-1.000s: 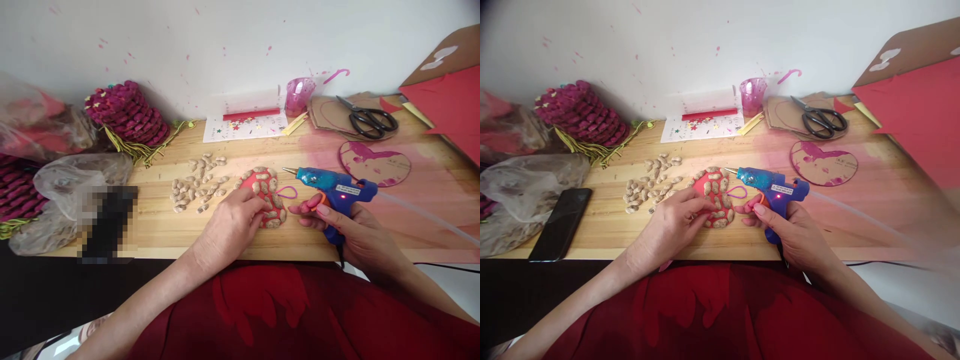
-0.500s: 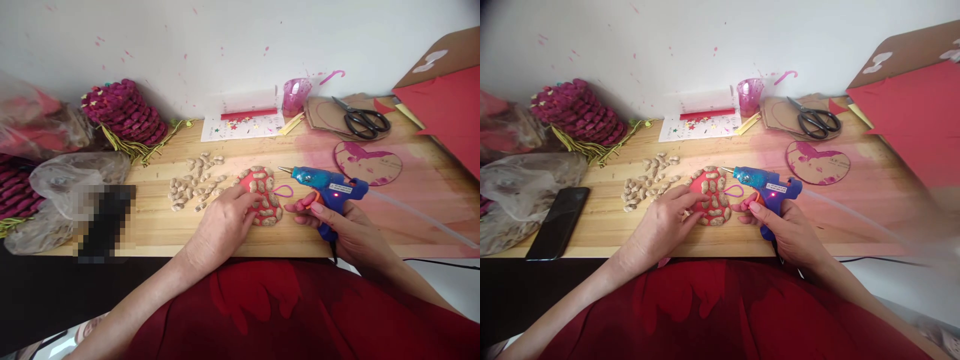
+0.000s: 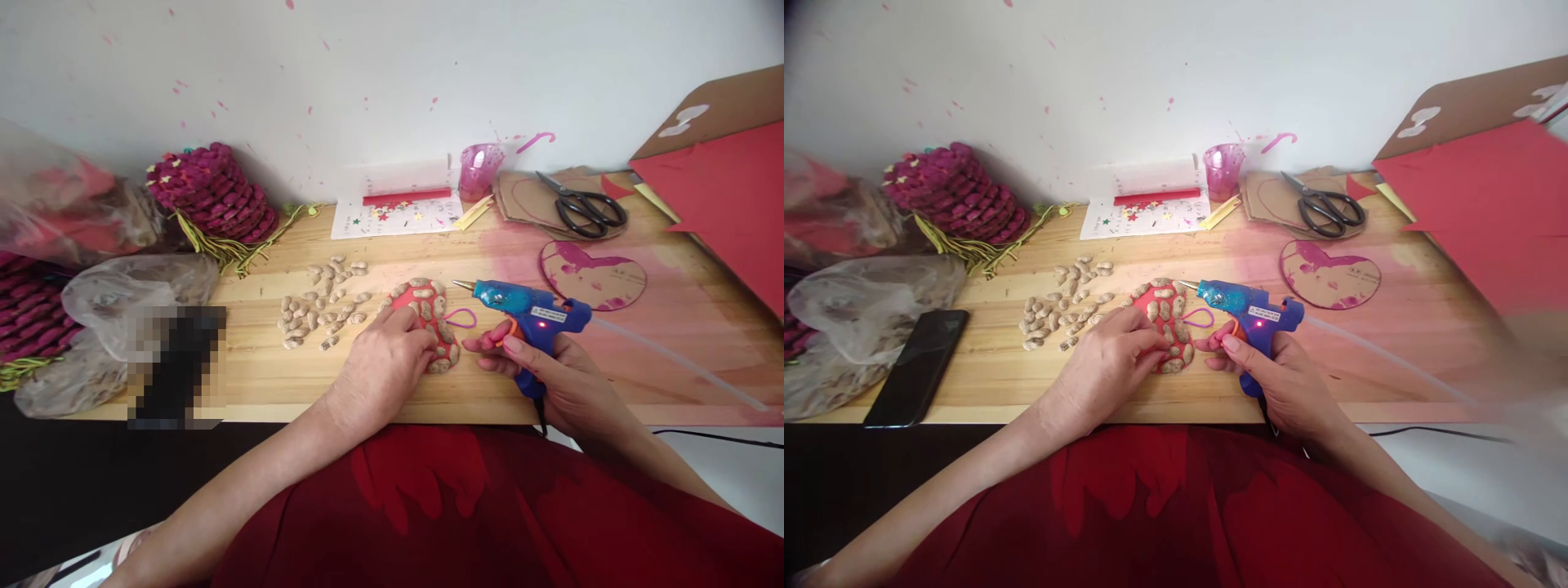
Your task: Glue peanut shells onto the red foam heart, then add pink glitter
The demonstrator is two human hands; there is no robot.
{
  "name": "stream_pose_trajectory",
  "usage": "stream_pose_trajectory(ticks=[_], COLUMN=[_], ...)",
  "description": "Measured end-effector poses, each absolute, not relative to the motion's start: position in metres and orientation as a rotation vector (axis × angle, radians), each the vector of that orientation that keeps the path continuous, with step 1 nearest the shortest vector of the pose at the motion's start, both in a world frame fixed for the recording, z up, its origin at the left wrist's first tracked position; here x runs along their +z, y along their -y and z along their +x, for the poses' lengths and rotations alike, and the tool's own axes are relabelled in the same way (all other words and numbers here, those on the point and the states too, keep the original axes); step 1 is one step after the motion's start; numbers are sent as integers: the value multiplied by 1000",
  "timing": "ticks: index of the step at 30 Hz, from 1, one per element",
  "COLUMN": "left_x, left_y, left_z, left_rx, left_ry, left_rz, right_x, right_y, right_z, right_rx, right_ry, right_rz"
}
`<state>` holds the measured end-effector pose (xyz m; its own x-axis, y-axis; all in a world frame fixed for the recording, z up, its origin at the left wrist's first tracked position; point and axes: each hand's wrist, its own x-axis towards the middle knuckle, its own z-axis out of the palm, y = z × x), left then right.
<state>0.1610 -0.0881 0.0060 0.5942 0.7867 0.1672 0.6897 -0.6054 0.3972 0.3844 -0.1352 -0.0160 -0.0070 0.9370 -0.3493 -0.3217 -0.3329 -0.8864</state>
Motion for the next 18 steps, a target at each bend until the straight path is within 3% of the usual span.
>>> stream_pose_trajectory(ticks=[7, 14, 18], left_x=[10, 34, 30], left_y=[89, 90, 94], left_z=[167, 181, 182], left_rx=[380, -11, 48], left_ry=[-1198, -1240, -1232], left_rz=[2589, 2735, 2784], right_x=[-12, -14, -16], right_y=[138, 134, 133], right_z=[386, 385, 385], right_rx=[1576, 1516, 1504], right_ry=[672, 652, 720], right_rz=[-1308, -1319, -1255])
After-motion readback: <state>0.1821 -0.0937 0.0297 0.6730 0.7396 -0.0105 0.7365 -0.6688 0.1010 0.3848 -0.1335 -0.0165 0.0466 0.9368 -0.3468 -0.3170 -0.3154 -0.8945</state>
